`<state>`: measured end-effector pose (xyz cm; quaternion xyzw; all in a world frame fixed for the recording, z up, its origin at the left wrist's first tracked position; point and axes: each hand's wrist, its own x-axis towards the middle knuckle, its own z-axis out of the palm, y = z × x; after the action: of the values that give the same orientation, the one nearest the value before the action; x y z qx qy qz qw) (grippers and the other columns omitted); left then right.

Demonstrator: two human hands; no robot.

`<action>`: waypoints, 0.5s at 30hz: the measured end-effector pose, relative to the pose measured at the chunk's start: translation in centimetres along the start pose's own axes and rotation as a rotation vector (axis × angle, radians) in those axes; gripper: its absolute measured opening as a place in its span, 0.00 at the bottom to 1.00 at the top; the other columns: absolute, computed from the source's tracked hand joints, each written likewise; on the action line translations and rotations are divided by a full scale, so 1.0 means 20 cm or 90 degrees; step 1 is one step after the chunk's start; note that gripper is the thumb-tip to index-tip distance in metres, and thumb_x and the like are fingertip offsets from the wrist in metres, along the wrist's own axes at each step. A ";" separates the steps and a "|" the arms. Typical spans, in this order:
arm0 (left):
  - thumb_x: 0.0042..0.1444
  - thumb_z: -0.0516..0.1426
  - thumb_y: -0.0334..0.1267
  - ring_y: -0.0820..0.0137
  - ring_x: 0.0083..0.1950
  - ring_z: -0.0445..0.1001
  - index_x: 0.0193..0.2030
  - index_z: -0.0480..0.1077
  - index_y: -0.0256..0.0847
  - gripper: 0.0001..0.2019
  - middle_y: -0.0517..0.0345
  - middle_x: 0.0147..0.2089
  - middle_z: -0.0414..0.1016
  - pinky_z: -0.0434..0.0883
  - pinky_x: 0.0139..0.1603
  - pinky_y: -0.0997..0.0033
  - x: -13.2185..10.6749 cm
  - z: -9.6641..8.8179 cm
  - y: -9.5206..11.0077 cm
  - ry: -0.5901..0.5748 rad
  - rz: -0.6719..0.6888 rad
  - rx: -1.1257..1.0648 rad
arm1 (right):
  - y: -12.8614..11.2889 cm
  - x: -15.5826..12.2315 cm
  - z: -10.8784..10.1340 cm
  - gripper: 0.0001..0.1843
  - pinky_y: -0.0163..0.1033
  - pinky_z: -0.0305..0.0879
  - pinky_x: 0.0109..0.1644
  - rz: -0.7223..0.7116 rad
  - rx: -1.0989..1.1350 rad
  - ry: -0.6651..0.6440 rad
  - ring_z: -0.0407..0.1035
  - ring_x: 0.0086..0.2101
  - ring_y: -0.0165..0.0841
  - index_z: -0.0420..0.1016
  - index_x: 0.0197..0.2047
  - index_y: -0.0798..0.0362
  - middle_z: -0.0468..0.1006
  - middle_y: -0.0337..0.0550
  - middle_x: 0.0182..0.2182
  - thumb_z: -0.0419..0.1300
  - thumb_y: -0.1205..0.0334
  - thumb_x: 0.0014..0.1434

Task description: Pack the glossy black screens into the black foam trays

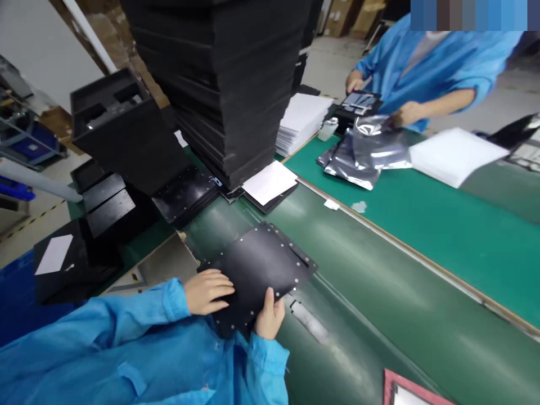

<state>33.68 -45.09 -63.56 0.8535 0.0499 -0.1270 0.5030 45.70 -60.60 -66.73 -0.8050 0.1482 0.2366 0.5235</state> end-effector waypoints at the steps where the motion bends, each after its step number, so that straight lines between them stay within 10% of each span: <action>1: 0.61 0.51 0.45 0.60 0.55 0.71 0.55 0.69 0.39 0.19 0.46 0.54 0.74 0.64 0.59 0.60 -0.01 0.00 0.00 -0.008 -0.027 0.018 | -0.02 0.03 -0.03 0.35 0.47 0.64 0.52 0.008 0.012 0.005 0.70 0.46 0.42 0.73 0.47 0.58 0.79 0.47 0.37 0.61 0.39 0.44; 9: 0.60 0.52 0.42 0.61 0.56 0.70 0.57 0.67 0.42 0.19 0.49 0.56 0.72 0.64 0.59 0.61 -0.10 0.08 0.06 -0.032 -0.091 0.030 | -0.11 0.16 -0.17 0.31 0.47 0.70 0.43 0.043 0.005 -0.033 0.72 0.38 0.42 0.74 0.36 0.57 0.78 0.47 0.32 0.65 0.40 0.36; 15: 0.51 0.59 0.40 0.56 0.64 0.62 0.67 0.52 0.37 0.37 0.41 0.65 0.60 0.62 0.62 0.57 -0.13 0.12 -0.08 -0.010 -0.338 0.048 | -0.15 0.23 -0.42 0.27 0.50 0.66 0.52 -0.099 -0.051 0.066 0.70 0.48 0.44 0.73 0.43 0.55 0.76 0.52 0.45 0.63 0.43 0.47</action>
<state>30.48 -46.29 -65.38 0.8275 0.2636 -0.2629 0.4203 52.96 -66.93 -63.98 -0.8457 0.1026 0.1590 0.4990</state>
